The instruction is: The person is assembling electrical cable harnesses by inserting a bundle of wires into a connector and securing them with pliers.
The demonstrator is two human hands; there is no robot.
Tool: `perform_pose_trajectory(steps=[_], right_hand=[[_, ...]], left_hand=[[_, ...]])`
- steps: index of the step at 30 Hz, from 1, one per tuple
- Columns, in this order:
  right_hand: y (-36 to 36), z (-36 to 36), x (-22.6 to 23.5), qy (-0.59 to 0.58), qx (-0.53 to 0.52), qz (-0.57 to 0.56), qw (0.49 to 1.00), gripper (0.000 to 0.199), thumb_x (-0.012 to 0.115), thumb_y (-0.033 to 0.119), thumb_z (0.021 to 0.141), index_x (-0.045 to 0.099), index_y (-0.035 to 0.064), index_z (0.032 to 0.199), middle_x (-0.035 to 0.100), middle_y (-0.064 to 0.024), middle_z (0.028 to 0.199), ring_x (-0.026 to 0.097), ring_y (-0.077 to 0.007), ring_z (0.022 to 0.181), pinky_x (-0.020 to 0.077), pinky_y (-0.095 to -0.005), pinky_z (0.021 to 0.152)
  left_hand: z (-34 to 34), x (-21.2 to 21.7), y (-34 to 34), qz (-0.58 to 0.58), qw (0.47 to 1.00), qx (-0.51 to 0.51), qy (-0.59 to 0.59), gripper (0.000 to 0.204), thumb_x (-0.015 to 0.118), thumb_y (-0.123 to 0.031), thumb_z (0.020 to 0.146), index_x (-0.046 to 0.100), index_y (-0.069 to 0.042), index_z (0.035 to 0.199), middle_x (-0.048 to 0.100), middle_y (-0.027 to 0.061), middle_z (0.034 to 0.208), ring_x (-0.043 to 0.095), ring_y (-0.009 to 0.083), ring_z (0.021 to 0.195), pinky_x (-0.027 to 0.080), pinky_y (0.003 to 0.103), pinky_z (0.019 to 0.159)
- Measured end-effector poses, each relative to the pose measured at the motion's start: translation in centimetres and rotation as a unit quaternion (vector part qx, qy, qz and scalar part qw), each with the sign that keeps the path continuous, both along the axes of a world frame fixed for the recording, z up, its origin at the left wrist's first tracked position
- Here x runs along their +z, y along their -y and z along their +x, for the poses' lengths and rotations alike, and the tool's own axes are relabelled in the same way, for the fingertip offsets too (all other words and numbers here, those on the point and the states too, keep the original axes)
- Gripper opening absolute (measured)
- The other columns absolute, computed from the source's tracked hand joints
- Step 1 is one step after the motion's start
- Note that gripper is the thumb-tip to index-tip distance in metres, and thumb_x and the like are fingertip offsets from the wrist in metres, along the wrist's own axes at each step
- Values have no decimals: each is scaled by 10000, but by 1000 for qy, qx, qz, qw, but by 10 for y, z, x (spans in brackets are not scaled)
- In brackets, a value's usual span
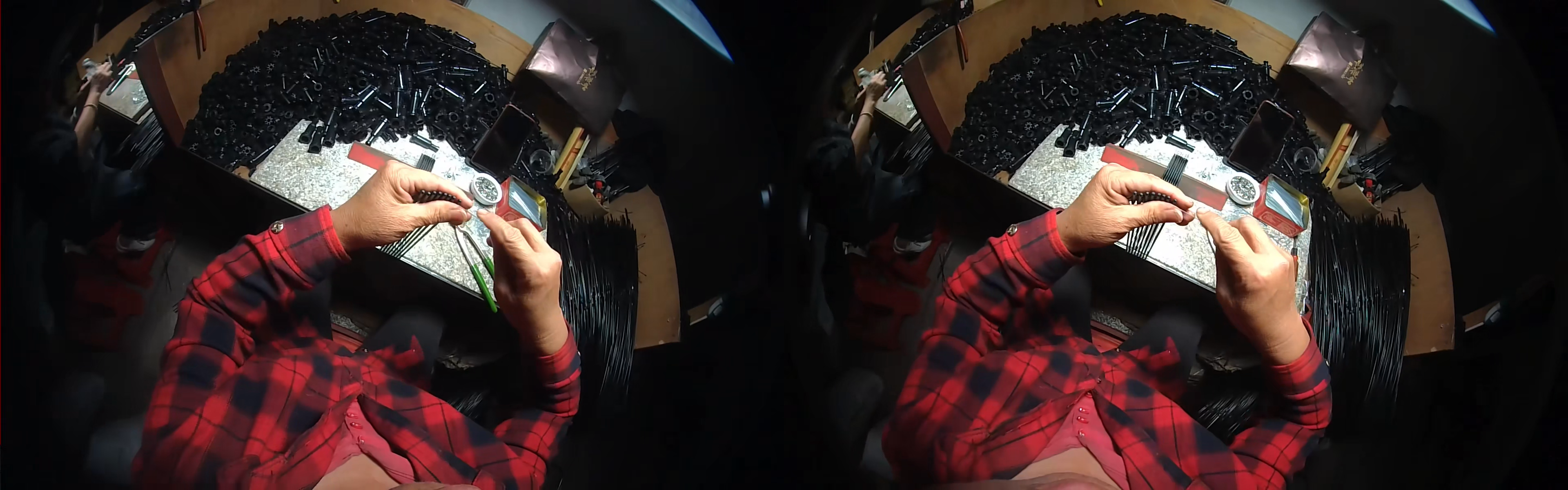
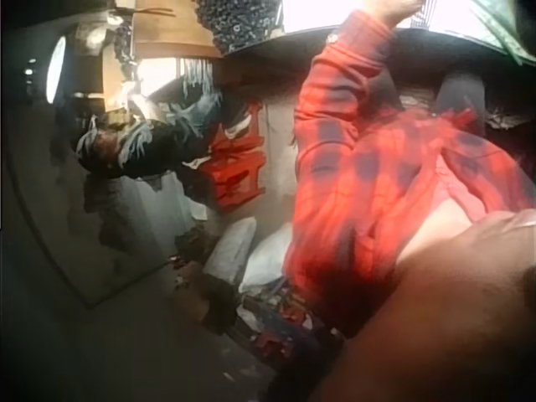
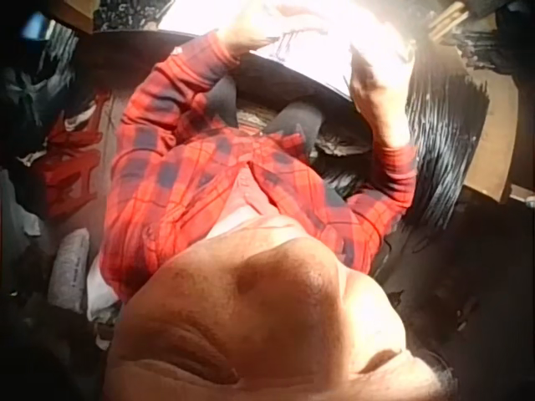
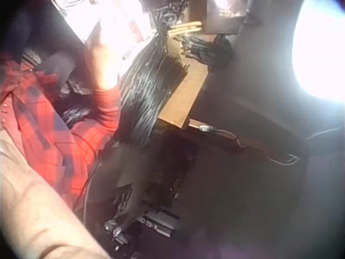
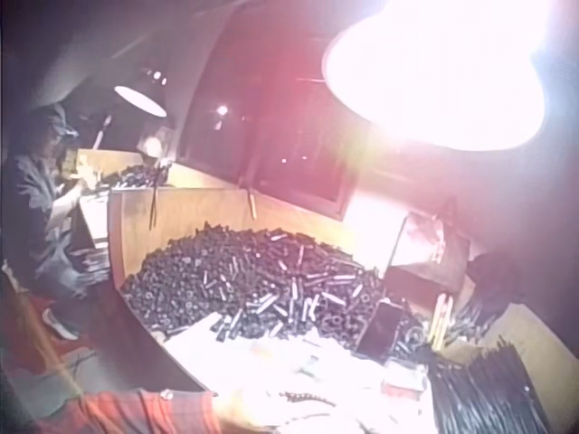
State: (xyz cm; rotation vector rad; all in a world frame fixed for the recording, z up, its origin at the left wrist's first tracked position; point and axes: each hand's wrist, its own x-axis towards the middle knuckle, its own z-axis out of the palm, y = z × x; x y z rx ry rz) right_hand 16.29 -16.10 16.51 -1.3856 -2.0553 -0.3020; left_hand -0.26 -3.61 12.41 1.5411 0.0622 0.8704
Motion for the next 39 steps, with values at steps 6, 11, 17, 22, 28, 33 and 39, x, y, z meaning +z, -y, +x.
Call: perform_pose_trajectory(steps=[6,11,17,22,28,33,39], right_hand=[[1,-1,0,13,-19,4,1000,337,555,-117,756,599,28,1057,551,-123,715,569,-243,619,466,-295,562],[2,-7,3,18,-14,-16,1000,330,559,-107,760,598,27,1058,555,-127,755,572,-239,640,468,-299,569],[1,-2,0,21,-16,71,997,339,586,-99,721,603,34,1032,539,-125,824,569,-254,701,475,-316,588],[7,1,5,33,13,28,999,312,632,-87,679,624,37,966,529,-106,813,554,-245,740,470,-319,607],[4,5,9,63,27,35,997,258,656,-91,709,650,28,938,522,-82,801,560,-162,690,460,-247,572],[5,1,9,21,39,9,999,269,660,-70,686,646,46,928,514,-79,766,544,-185,677,451,-273,564],[3,-7,17,-18,56,-43,997,258,655,-61,694,638,50,927,526,-81,755,542,-202,666,441,-278,552]], left_hand=[[-3,0,-2,57,998,24,-1,159,658,-66,809,665,6,951,680,96,878,634,111,814,510,234,738],[-5,-2,0,85,996,27,6,160,670,-73,800,670,3,941,681,94,884,634,108,816,511,236,732],[-6,-3,1,172,984,33,-3,180,673,-18,769,660,17,945,681,111,868,656,153,814,518,246,720],[-4,-7,-1,245,969,33,-2,190,706,-56,740,666,11,913,683,104,832,664,165,775,518,247,678],[-2,-5,-3,255,967,26,3,226,741,-118,703,673,-10,890,685,94,820,665,166,752,516,248,667],[0,-11,-3,276,960,42,24,241,744,-173,713,678,-11,880,680,107,785,667,173,711,514,248,627],[-2,-13,-3,282,957,69,20,264,755,-199,705,679,-7,870,677,117,778,668,178,713,513,249,622]])
